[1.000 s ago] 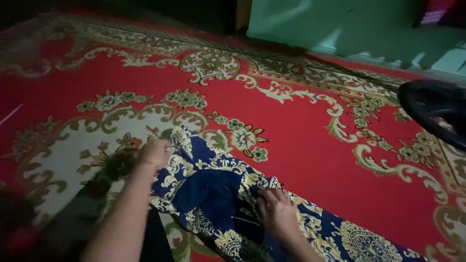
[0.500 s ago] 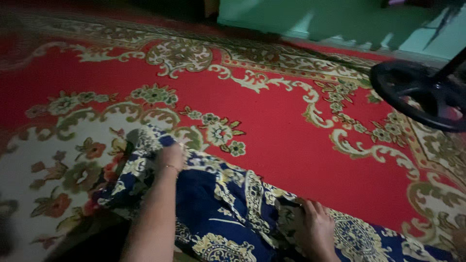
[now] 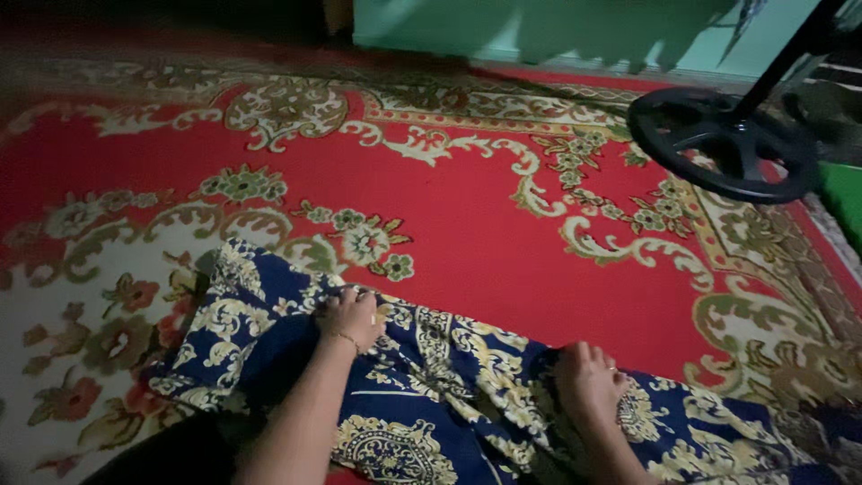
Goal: The person folds a blue and gold patterned garment on a red patterned carpet. They smooth and align the fabric, fold it into a compact rectangle, and place it on a stack of other folded clothes.
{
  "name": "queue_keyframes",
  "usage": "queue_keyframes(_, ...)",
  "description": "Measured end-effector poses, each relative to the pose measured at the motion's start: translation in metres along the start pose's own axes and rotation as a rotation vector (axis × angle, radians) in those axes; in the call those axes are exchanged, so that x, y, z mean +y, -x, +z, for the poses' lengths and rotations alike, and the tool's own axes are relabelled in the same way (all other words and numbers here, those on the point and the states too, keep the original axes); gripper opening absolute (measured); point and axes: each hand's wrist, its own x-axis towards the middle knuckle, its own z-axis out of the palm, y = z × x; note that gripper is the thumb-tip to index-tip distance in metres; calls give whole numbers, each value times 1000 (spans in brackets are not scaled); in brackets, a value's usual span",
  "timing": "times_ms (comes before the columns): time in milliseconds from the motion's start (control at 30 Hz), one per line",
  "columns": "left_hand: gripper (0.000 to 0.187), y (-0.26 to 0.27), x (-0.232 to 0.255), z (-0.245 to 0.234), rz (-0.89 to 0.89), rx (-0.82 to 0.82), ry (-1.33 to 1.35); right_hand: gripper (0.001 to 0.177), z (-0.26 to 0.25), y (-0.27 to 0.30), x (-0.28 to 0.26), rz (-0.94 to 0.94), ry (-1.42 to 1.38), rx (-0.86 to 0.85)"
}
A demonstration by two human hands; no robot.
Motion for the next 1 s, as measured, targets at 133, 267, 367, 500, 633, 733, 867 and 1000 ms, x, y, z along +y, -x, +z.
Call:
queue_keyframes(133, 38, -12, 19, 23, -126, 89, -124, 58, -26, 24, -2, -125, -31, 87)
queue_keyframes(267, 40, 17, 50, 40, 63, 229, -139, 71, -33, 102, -6, -226, 48, 50)
queue_keyframes(367, 49, 64, 73, 32, 191, 9, -105, 74, -26, 140, 20, -176, 197, -106)
queue_keyframes(500, 52, 111, 93, -3, 82, -209, -155, 78, -3, 155, 74, -13, 233, -97)
queue_keyframes(633, 50, 133, 110, -6, 173, -125, -163, 47, 1, 151, 123, -30, 19, 60)
queue_keyframes(733, 47, 147, 125, 18, 310, 3, 4, 28, -19, 144, 134, 9, -190, 124)
queue_keyframes(867, 55, 157, 141, 53, 553, 253, -47, 16, -52, 151, 126, -35, -366, 341)
queue_keyframes(1000, 27, 152, 154, 72, 678, 349, -138, 25, -83, 159, 122, -164, -420, 303)
